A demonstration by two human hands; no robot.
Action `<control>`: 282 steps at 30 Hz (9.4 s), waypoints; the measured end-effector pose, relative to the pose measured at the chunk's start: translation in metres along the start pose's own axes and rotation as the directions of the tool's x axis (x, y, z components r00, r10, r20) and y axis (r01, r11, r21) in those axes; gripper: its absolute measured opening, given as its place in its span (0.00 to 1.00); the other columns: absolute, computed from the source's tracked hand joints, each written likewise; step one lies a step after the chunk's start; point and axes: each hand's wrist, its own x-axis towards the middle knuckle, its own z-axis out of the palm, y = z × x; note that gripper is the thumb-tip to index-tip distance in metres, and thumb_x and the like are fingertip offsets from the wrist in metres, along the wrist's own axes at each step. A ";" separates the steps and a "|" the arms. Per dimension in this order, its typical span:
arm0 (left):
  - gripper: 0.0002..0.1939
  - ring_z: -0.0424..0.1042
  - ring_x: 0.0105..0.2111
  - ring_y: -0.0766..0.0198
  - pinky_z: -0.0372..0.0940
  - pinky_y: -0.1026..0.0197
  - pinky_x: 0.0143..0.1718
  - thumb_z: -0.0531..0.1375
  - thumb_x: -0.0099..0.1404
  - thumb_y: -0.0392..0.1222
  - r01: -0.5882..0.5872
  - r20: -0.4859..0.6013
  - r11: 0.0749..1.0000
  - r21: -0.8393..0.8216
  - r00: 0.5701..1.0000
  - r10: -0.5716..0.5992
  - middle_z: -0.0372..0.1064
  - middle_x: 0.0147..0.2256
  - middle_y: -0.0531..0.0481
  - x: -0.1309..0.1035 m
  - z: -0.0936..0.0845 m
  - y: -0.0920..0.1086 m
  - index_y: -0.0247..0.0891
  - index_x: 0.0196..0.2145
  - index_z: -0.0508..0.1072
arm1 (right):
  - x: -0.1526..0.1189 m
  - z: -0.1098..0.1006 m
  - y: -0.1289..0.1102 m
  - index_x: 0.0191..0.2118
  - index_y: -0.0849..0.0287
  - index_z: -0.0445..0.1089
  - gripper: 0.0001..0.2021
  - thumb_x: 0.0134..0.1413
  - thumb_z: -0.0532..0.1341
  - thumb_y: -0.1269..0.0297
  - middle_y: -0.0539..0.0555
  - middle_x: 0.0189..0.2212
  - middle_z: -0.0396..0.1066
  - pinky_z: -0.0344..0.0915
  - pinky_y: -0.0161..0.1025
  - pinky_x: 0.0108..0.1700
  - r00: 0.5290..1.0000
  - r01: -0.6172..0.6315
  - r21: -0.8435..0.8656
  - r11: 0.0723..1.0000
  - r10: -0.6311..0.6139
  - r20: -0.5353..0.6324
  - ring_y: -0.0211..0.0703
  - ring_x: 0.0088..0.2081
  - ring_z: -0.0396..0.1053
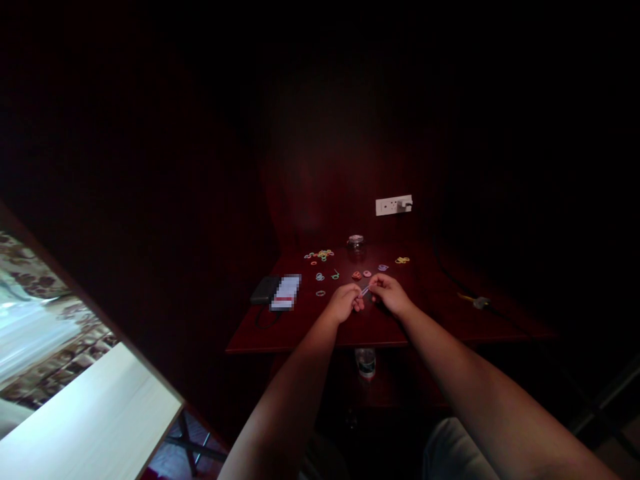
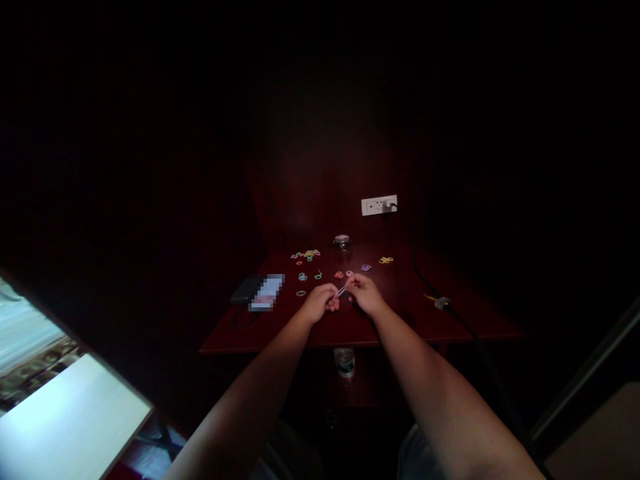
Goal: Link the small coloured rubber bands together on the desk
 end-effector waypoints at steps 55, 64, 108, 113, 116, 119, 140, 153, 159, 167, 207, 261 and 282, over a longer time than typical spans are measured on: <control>0.08 0.63 0.22 0.72 0.57 0.68 0.26 0.60 0.54 0.41 -0.153 -0.092 0.971 0.184 0.981 0.172 0.67 0.23 0.52 0.003 0.000 -0.014 0.32 0.27 0.69 | -0.003 -0.001 -0.008 0.27 0.62 0.68 0.11 0.44 0.60 0.58 0.49 0.17 0.67 0.55 0.31 0.22 0.994 -0.016 -0.143 0.990 0.032 0.106 0.32 0.18 0.60; 0.10 0.59 0.20 0.72 0.53 0.68 0.24 0.61 0.53 0.43 -0.140 -0.013 0.967 0.212 0.989 0.146 0.64 0.20 0.54 -0.001 0.001 -0.007 0.32 0.27 0.70 | -0.003 -0.001 -0.006 0.24 0.61 0.65 0.10 0.42 0.61 0.59 0.48 0.18 0.66 0.55 0.31 0.22 0.999 -0.024 -0.026 0.999 0.025 0.026 0.31 0.18 0.59; 0.11 0.65 0.23 0.68 0.59 0.66 0.27 0.61 0.54 0.45 -0.068 -0.187 0.943 0.326 0.973 0.135 0.69 0.23 0.49 0.003 0.000 -0.012 0.31 0.27 0.72 | -0.002 -0.001 -0.004 0.25 0.61 0.66 0.10 0.44 0.60 0.58 0.47 0.17 0.64 0.54 0.31 0.22 0.998 0.022 -0.155 0.988 -0.013 0.058 0.33 0.18 0.59; 0.11 0.66 0.24 0.68 0.60 0.66 0.28 0.62 0.54 0.44 -0.082 -0.179 0.958 0.273 0.975 0.134 0.70 0.25 0.48 0.004 0.000 -0.014 0.31 0.28 0.72 | -0.002 -0.001 -0.005 0.25 0.61 0.65 0.10 0.45 0.60 0.58 0.47 0.17 0.64 0.55 0.31 0.22 0.998 0.014 -0.137 0.991 -0.005 0.067 0.33 0.18 0.59; 0.11 0.67 0.25 0.68 0.62 0.65 0.30 0.62 0.53 0.42 -0.096 -0.169 0.971 0.221 0.976 0.135 0.71 0.26 0.47 0.005 -0.001 -0.016 0.30 0.30 0.72 | -0.002 -0.001 -0.004 0.25 0.61 0.65 0.10 0.45 0.59 0.58 0.47 0.18 0.64 0.55 0.31 0.22 0.998 0.004 -0.122 0.993 0.004 0.065 0.32 0.18 0.59; 0.11 0.68 0.26 0.68 0.63 0.66 0.30 0.63 0.54 0.41 -0.108 -0.161 0.978 0.181 0.977 0.137 0.71 0.27 0.47 0.006 -0.002 -0.019 0.30 0.32 0.72 | -0.002 -0.001 -0.005 0.25 0.61 0.64 0.10 0.46 0.59 0.58 0.47 0.19 0.64 0.55 0.31 0.22 0.998 0.008 -0.109 0.994 -0.001 0.065 0.31 0.18 0.59; 0.08 0.68 0.26 0.67 0.63 0.65 0.30 0.61 0.55 0.39 -0.124 -0.180 0.966 0.226 0.970 0.166 0.72 0.28 0.46 0.008 -0.002 -0.022 0.31 0.31 0.72 | -0.005 -0.001 -0.009 0.27 0.62 0.66 0.09 0.43 0.61 0.60 0.46 0.14 0.62 0.53 0.31 0.21 0.999 0.006 -0.110 0.994 -0.001 0.051 0.32 0.17 0.59; 0.10 0.69 0.25 0.69 0.61 0.67 0.27 0.64 0.52 0.39 -0.105 -0.122 0.994 0.029 0.987 0.107 0.71 0.25 0.47 0.002 0.002 -0.009 0.31 0.31 0.69 | -0.005 -0.002 -0.009 0.25 0.61 0.65 0.09 0.43 0.61 0.60 0.47 0.17 0.65 0.53 0.31 0.22 0.998 0.025 -0.100 0.995 -0.018 0.063 0.32 0.18 0.59; 0.09 0.70 0.25 0.69 0.61 0.68 0.27 0.62 0.53 0.37 -0.085 -0.046 0.996 -0.035 0.995 0.084 0.73 0.28 0.45 -0.001 0.002 -0.006 0.31 0.29 0.66 | -0.005 -0.001 -0.008 0.26 0.61 0.66 0.09 0.43 0.61 0.59 0.48 0.19 0.67 0.56 0.32 0.23 0.995 0.028 -0.091 0.995 -0.019 0.097 0.33 0.19 0.60; 0.05 0.69 0.23 0.70 0.61 0.68 0.27 0.59 0.53 0.33 -0.066 0.010 0.997 -0.045 0.998 0.066 0.73 0.26 0.46 -0.002 0.002 -0.004 0.32 0.28 0.64 | -0.003 -0.003 -0.004 0.27 0.61 0.66 0.10 0.44 0.62 0.59 0.49 0.17 0.67 0.56 0.33 0.24 0.991 0.020 -0.138 0.990 -0.002 0.133 0.35 0.20 0.61; 0.04 0.68 0.23 0.71 0.60 0.69 0.26 0.57 0.52 0.28 -0.080 -0.109 0.996 0.026 0.991 0.082 0.72 0.25 0.48 0.005 0.001 -0.013 0.32 0.28 0.66 | -0.008 0.002 -0.016 0.25 0.61 0.65 0.10 0.41 0.62 0.59 0.48 0.17 0.67 0.55 0.31 0.21 0.995 0.003 -0.071 0.997 0.004 0.095 0.32 0.18 0.60; 0.02 0.67 0.24 0.71 0.59 0.68 0.28 0.57 0.53 0.30 -0.057 -0.163 0.993 0.107 0.984 0.074 0.71 0.26 0.49 0.003 0.001 -0.006 0.32 0.27 0.67 | -0.008 0.002 -0.016 0.26 0.61 0.64 0.09 0.43 0.60 0.60 0.46 0.16 0.64 0.53 0.30 0.21 0.999 -0.008 -0.111 0.994 0.013 0.040 0.32 0.18 0.59; 0.08 0.68 0.26 0.70 0.61 0.67 0.29 0.60 0.54 0.33 -0.090 -0.189 0.989 0.115 0.976 0.110 0.70 0.28 0.49 0.005 0.002 -0.012 0.33 0.34 0.67 | 0.015 -0.013 0.002 0.26 0.61 0.66 0.10 0.41 0.60 0.58 0.46 0.15 0.62 0.54 0.32 0.21 1.000 0.004 -0.204 0.979 0.000 0.019 0.34 0.18 0.59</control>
